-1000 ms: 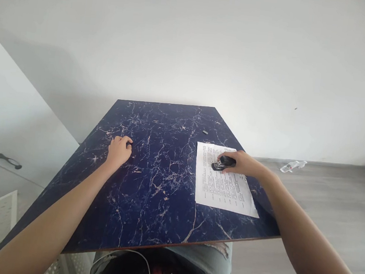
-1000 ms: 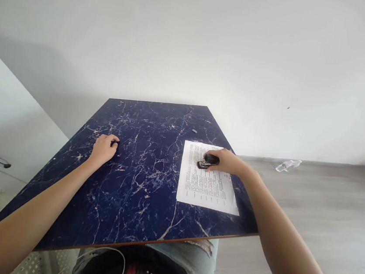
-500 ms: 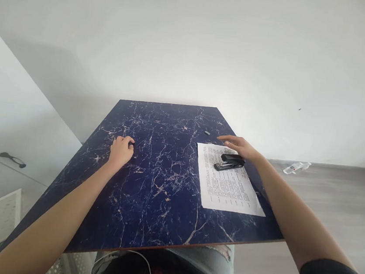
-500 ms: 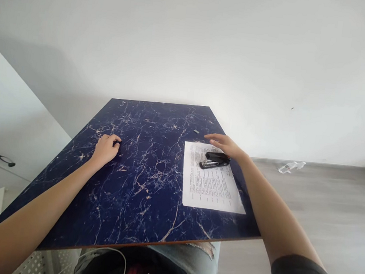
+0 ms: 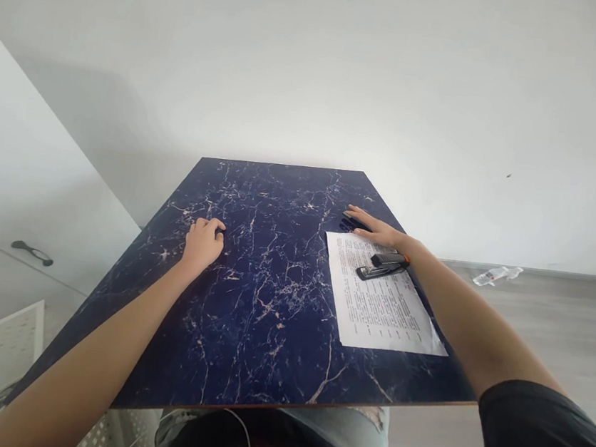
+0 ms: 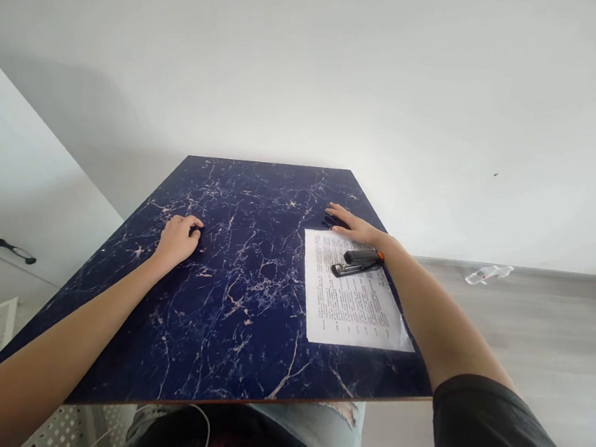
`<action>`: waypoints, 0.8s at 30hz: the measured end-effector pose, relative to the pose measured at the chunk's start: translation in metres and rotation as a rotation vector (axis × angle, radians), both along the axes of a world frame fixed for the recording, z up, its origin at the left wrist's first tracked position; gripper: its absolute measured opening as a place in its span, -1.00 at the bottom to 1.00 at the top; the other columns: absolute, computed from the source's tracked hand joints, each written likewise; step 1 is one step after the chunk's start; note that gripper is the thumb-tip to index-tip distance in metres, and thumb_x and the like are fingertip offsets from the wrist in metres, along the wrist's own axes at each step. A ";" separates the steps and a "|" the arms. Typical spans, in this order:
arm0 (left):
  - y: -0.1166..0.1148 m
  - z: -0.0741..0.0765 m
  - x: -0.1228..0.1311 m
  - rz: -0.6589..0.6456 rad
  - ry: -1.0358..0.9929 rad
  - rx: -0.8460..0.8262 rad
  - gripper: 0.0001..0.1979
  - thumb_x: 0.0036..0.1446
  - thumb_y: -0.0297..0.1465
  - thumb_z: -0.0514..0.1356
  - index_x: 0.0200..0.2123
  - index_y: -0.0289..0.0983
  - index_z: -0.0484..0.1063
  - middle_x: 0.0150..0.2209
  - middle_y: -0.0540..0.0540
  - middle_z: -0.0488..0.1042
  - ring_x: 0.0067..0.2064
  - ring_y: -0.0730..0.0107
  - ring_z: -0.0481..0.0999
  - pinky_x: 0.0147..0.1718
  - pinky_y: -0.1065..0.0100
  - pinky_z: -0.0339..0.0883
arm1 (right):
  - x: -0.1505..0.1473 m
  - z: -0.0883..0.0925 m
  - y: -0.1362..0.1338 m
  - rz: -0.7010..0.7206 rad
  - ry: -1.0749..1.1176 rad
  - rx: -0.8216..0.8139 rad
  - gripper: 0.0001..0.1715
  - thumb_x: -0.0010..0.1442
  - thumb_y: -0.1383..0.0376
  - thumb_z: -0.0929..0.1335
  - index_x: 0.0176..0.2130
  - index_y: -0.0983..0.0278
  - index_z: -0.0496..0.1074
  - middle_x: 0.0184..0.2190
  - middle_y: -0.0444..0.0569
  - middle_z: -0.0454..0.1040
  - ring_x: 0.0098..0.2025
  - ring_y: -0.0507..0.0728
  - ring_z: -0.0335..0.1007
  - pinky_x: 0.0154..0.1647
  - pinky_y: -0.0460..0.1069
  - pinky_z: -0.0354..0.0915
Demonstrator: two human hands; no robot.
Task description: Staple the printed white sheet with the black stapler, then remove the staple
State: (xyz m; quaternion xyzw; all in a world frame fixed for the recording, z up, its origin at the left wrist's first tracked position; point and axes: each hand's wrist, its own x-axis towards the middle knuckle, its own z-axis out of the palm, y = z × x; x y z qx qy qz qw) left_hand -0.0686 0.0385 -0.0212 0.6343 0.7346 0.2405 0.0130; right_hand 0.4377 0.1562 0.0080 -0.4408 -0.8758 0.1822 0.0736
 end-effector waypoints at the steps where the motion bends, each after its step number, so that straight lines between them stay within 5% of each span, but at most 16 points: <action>1: 0.000 -0.001 -0.001 -0.002 -0.004 0.002 -0.74 0.24 -0.43 0.14 -0.04 -0.15 0.52 0.01 -0.28 0.40 0.15 -0.15 0.40 0.15 -0.09 0.30 | -0.002 -0.001 -0.001 0.018 -0.026 -0.004 -0.09 0.36 -0.20 0.19 0.53 -0.03 -0.08 0.56 -0.25 -0.26 0.56 0.39 -0.33 0.54 0.31 -0.18; 5: 0.000 -0.002 -0.001 -0.004 -0.006 0.001 -0.74 0.24 -0.43 0.14 -0.05 -0.15 0.53 0.00 -0.28 0.39 0.15 -0.15 0.40 0.15 -0.09 0.30 | -0.005 -0.010 -0.002 0.078 -0.109 0.016 -0.14 0.40 -0.22 0.12 0.53 -0.08 -0.10 0.55 -0.32 -0.32 0.57 0.31 -0.42 0.55 0.27 -0.50; 11: 0.003 0.002 -0.001 0.000 -0.079 0.002 -0.74 0.23 -0.46 0.12 -0.09 -0.16 0.55 -0.04 -0.23 0.41 0.08 -0.03 0.47 0.15 -0.02 0.33 | -0.028 -0.020 -0.003 0.006 -0.114 0.059 -0.10 0.40 -0.25 0.06 0.54 -0.01 -0.15 0.55 -0.22 -0.34 0.56 0.35 -0.44 0.53 0.34 -0.52; 16: 0.010 0.012 -0.029 -0.062 -0.163 0.044 -0.67 0.26 -0.52 0.02 -0.14 -0.21 0.58 -0.13 -0.21 0.46 -0.04 0.10 0.53 0.14 0.11 0.35 | -0.087 -0.023 -0.005 0.024 -0.107 0.098 -0.07 0.39 -0.26 0.05 0.54 0.03 -0.16 0.56 -0.15 -0.34 0.56 0.38 -0.42 0.52 0.37 -0.50; 20: 0.012 0.014 -0.058 0.020 -0.184 0.074 -0.66 0.23 -0.55 0.02 -0.20 -0.22 0.60 -0.13 -0.22 0.54 -0.02 0.06 0.54 0.13 0.11 0.36 | -0.140 -0.026 -0.002 0.043 -0.086 0.112 -0.07 0.38 -0.28 0.05 0.54 0.00 -0.12 0.56 -0.15 -0.33 0.56 0.42 -0.40 0.50 0.43 -0.49; 24: 0.013 0.009 -0.062 0.019 -0.182 0.076 -0.64 0.22 -0.56 0.02 -0.20 -0.25 0.63 -0.11 -0.23 0.58 0.02 0.05 0.54 0.13 0.12 0.35 | -0.180 -0.026 -0.002 0.049 -0.086 0.106 -0.05 0.38 -0.30 0.02 0.53 0.06 -0.08 0.56 -0.06 -0.32 0.56 0.44 -0.39 0.48 0.47 -0.47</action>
